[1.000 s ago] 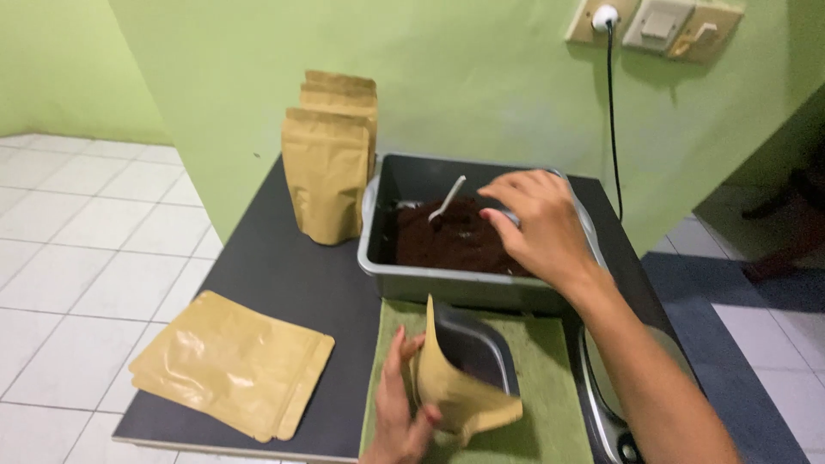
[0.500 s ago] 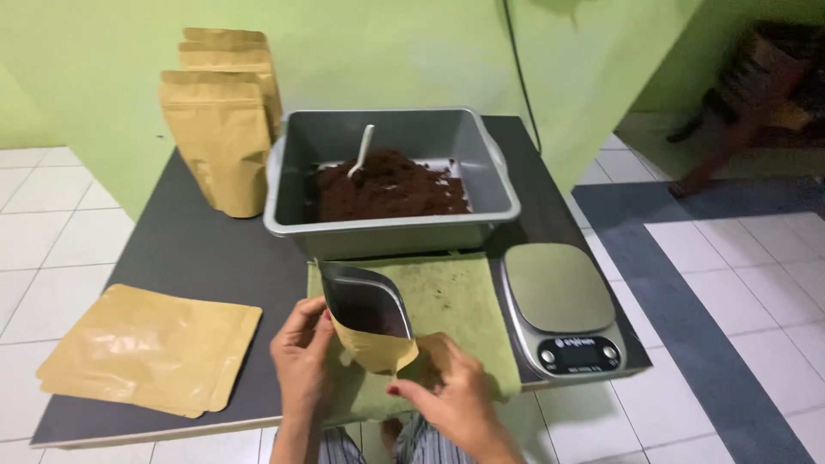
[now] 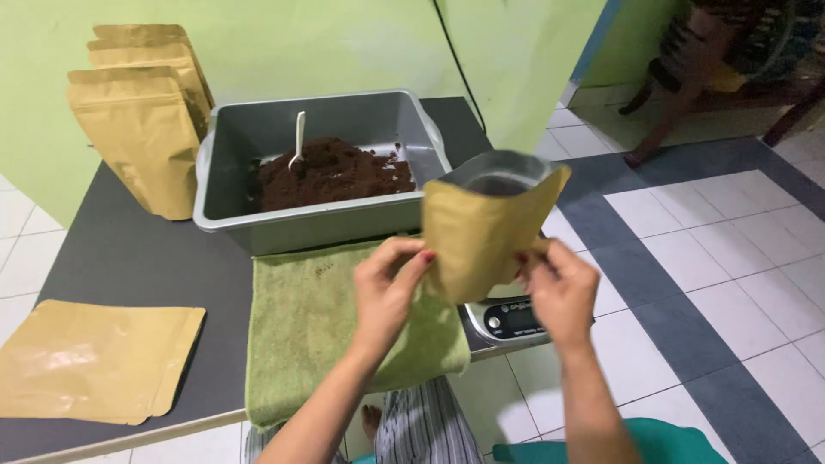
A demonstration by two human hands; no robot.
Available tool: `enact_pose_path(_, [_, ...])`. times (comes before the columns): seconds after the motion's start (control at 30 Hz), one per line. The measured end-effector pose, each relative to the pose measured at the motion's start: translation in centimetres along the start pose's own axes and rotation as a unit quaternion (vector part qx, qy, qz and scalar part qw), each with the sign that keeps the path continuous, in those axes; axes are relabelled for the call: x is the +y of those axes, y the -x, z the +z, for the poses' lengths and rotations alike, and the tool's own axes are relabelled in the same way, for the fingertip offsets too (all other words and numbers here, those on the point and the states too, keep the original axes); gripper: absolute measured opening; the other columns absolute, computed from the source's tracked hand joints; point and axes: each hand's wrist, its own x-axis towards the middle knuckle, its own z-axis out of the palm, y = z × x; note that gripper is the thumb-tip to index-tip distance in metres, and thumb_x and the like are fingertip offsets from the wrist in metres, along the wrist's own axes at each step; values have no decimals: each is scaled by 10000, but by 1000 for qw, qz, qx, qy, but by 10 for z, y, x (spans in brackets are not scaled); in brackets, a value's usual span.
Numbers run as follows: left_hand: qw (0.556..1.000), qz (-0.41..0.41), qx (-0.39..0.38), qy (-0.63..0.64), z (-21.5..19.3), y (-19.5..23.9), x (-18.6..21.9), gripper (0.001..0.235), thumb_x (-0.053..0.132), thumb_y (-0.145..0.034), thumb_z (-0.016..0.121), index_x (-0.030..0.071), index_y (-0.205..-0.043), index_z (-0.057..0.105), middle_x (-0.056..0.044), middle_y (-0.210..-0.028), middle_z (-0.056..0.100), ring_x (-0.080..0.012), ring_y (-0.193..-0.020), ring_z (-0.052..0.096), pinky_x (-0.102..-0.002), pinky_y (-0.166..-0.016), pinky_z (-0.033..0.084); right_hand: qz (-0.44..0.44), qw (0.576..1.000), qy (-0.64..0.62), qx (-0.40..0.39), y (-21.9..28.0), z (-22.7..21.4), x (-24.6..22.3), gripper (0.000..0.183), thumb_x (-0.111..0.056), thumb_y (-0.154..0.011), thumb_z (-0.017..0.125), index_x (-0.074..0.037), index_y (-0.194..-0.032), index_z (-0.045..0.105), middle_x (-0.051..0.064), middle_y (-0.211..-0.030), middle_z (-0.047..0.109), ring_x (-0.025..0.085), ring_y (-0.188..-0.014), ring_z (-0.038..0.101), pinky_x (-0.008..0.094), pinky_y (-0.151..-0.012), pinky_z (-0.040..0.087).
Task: Filling paper bags with coffee grounds using a spoon and weighing them on a digital scale.
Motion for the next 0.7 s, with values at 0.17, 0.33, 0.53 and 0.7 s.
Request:
enact_pose_path(0.17, [999, 17, -27, -11, 50, -20, -53, 79, 61, -854, 832, 94, -920, 803, -23, -825, 757, -92, -836, 705, -317, -821, 582, 28, 999, 0, 17, -33, -28, 68, 186, 97, -916, 591, -31, -869, 717, 109, -557, 629, 151, -467, 583, 262, -528, 472])
enact_pose_path(0.33, [1000, -4, -19, -12, 71, -26, -79, 79, 35, -864, 808, 75, -931, 796, -47, -850, 764, -137, -864, 736, -341, -825, 586, 25, 999, -15, 18, -44, -32, 102, 132, 49, -956, 648, -34, -883, 719, 142, -581, 644, 153, -481, 620, 241, -536, 501])
enact_pose_path(0.53, [998, 3, -29, -60, 65, -16, -72, 137, 82, -871, 812, 119, -1003, 802, -55, -877, 760, -198, -858, 761, -370, -831, 577, 46, 998, -33, 15, -36, -31, 115, 118, 60, -959, 623, -9, -963, 719, 172, -641, 667, 175, -553, 666, 270, -582, 528])
enact_pose_path(0.7, [997, 29, -54, -55, 27, 22, -26, 387, 69, -924, 715, 76, -1309, 679, -169, -1203, 701, -335, -1137, 673, -505, -1037, 503, 24, 996, -46, 75, -12, -45, 92, 271, 122, -981, 595, 88, -1249, 612, 245, -1060, 676, 186, -749, 644, 294, -603, 568])
